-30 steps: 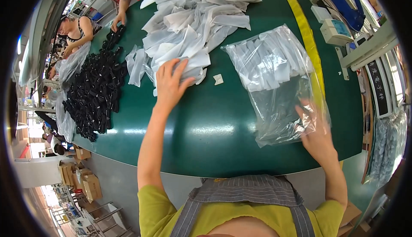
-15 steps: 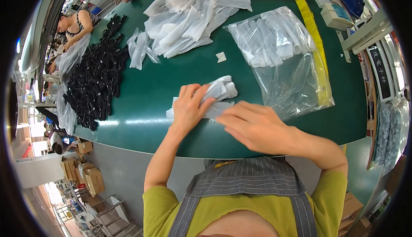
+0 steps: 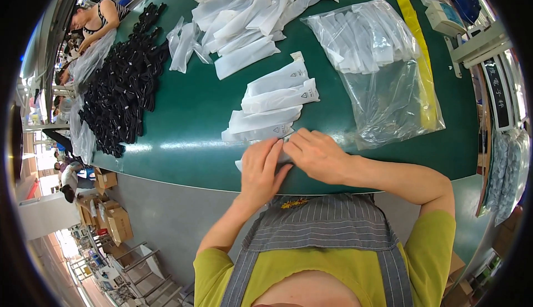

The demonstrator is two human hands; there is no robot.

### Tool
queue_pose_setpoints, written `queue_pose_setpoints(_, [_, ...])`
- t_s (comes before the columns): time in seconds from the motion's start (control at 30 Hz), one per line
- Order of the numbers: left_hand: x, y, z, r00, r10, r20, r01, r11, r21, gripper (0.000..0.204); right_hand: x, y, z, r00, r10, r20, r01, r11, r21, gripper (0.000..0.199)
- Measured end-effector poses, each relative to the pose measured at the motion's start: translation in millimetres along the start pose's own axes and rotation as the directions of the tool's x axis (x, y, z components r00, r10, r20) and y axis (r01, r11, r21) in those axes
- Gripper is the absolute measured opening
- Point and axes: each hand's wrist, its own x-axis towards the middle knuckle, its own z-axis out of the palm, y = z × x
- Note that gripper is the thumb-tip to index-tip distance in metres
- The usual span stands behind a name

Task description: Packing small white and black plastic components into clear plastic bags at a factory workbench.

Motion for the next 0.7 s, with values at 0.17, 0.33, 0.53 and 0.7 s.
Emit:
queue_pose_setpoints(0.17, [-29.6,-5.7,17.5,0.996,-0.080,0.038,0.081,0.996,-0.034,0.043,23.3,2.3,-19.5,0.996,-0.076,-0.056,0.082,0.990,0.116,0.039])
queue_pose_setpoints(0.33, [-16.0,-23.5,14.8,1.000,-0.025,0.014,0.025,0.999,0.020,0.033,51.1,21.5,7.5,1.000,0.003,-0.023,-0.010,0.958,-0.286,0.029])
queue_pose_setpoints(0.53, [-13.7,-39.1,0.6,0.997,0.021,0.077,-0.027,0.997,0.074,0.032,45.4,19.0,-31.3,0.976,-0.066,0.210,0.054,0.997,0.062,0.018])
queue_pose_setpoints(0.7, [-22.8,-22.7,34.7,0.996,0.088,0.003,-0.087,0.992,-0.096,0.045,65.7,29.8,-22.1,0.988,-0.120,-0.095,0.089,0.954,-0.285,0.031])
